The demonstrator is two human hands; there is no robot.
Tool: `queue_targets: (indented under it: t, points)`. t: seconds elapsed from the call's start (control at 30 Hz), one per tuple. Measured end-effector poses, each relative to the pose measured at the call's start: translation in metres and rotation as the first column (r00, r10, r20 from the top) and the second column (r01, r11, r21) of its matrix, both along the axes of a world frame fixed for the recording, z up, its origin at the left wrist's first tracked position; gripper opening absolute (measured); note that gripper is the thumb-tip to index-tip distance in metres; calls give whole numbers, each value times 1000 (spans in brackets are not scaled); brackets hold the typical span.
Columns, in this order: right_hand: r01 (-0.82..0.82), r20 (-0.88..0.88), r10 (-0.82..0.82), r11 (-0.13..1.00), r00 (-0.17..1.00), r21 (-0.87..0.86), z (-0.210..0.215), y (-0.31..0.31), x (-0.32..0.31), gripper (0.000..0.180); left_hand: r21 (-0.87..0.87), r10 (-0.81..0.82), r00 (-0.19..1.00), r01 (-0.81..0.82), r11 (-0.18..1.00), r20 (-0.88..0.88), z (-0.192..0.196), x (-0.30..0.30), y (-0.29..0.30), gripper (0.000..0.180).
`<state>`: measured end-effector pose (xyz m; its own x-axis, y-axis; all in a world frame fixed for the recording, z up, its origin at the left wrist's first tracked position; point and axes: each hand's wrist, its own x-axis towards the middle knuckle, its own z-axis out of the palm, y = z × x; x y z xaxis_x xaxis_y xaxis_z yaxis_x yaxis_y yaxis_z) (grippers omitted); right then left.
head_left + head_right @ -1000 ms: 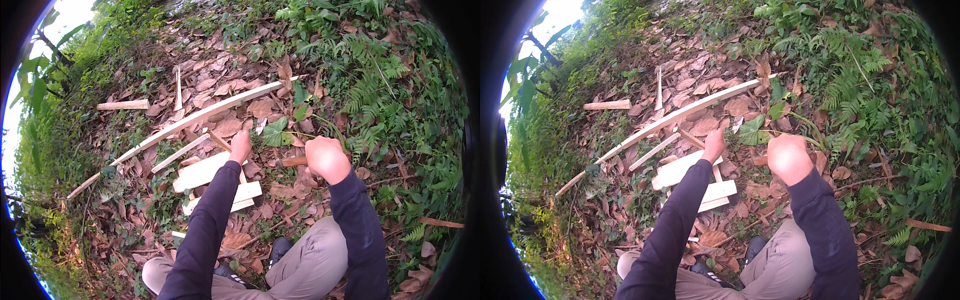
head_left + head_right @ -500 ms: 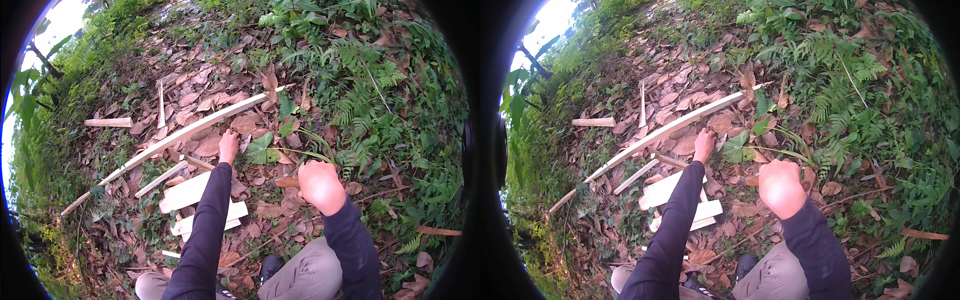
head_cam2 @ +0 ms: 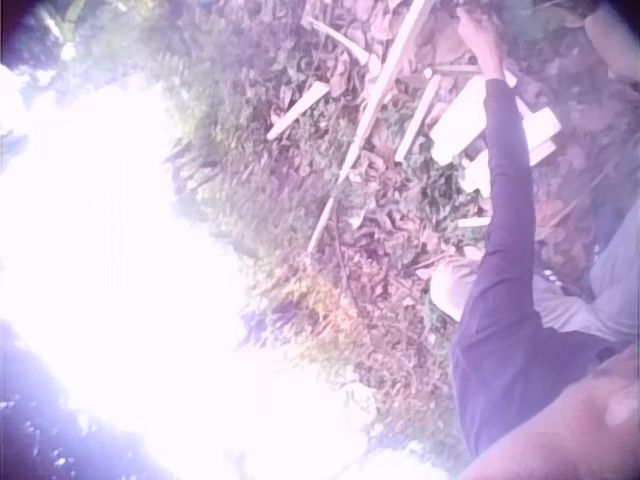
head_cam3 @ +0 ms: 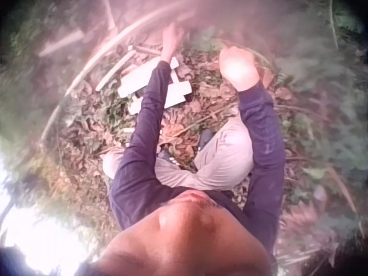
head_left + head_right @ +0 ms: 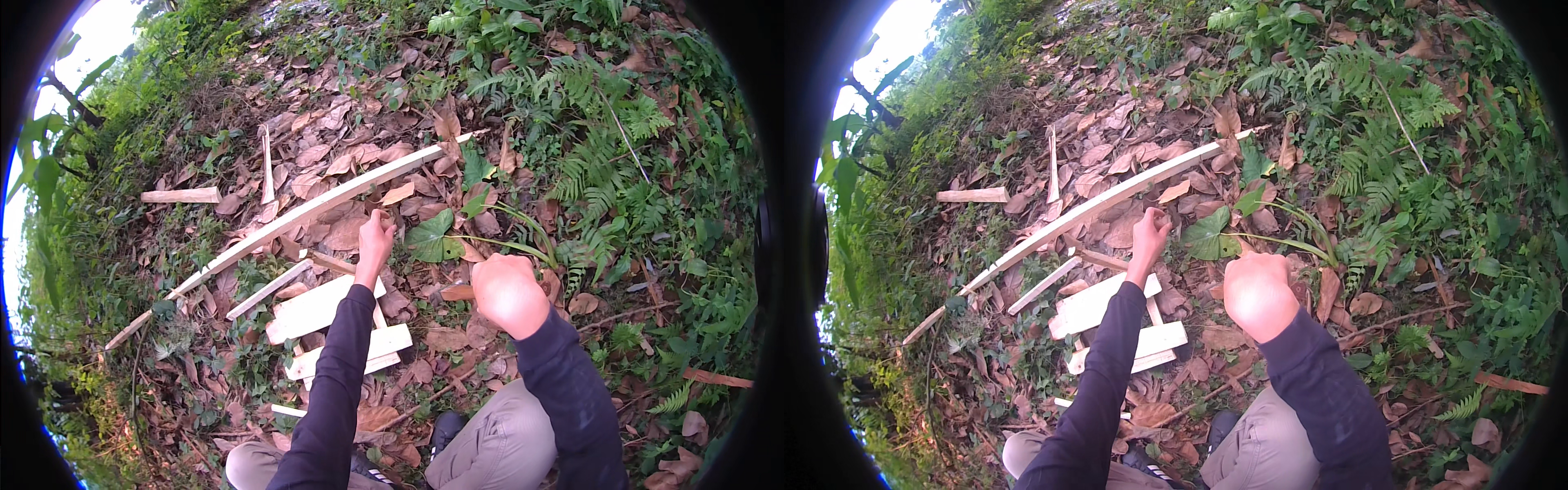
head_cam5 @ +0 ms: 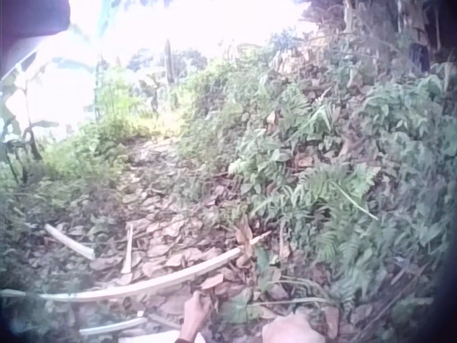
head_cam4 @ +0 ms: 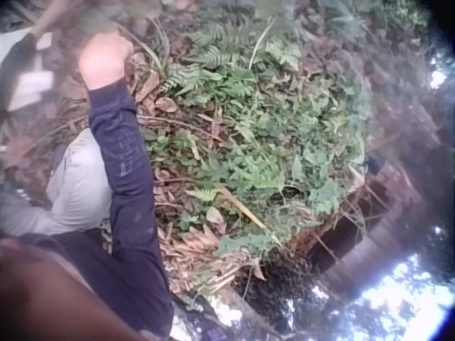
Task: The person sits on the ground in a forest and uses a hammer to drive nails into a small wooden frame structure. The person repeatedly positions the frame, hammers nails into the joints, and adjusts the wood pieces to assemble the structure.
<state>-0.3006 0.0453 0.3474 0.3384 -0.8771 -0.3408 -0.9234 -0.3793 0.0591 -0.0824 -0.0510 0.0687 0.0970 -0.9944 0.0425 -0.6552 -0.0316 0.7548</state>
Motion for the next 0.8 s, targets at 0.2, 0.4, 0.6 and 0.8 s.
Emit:
queue_targets:
  t: [0.2,0.4,0.6,0.8]
  points:
    - [-103,0,104,989,995,-109,-6,6,37,11,437,371,583,-30,899,-723,4,35,112,41]
    - [-103,-92,96,992,991,-75,-13,15,61,8,503,523,249,-143,852,-815,27,16,222,34]
    - [47,-312,37,965,949,258,-5,7,115,50,562,587,-13,-304,769,-810,41,27,271,33]
    - [148,-379,2,919,926,366,15,7,112,45,468,517,0,-427,774,-856,50,68,284,24]
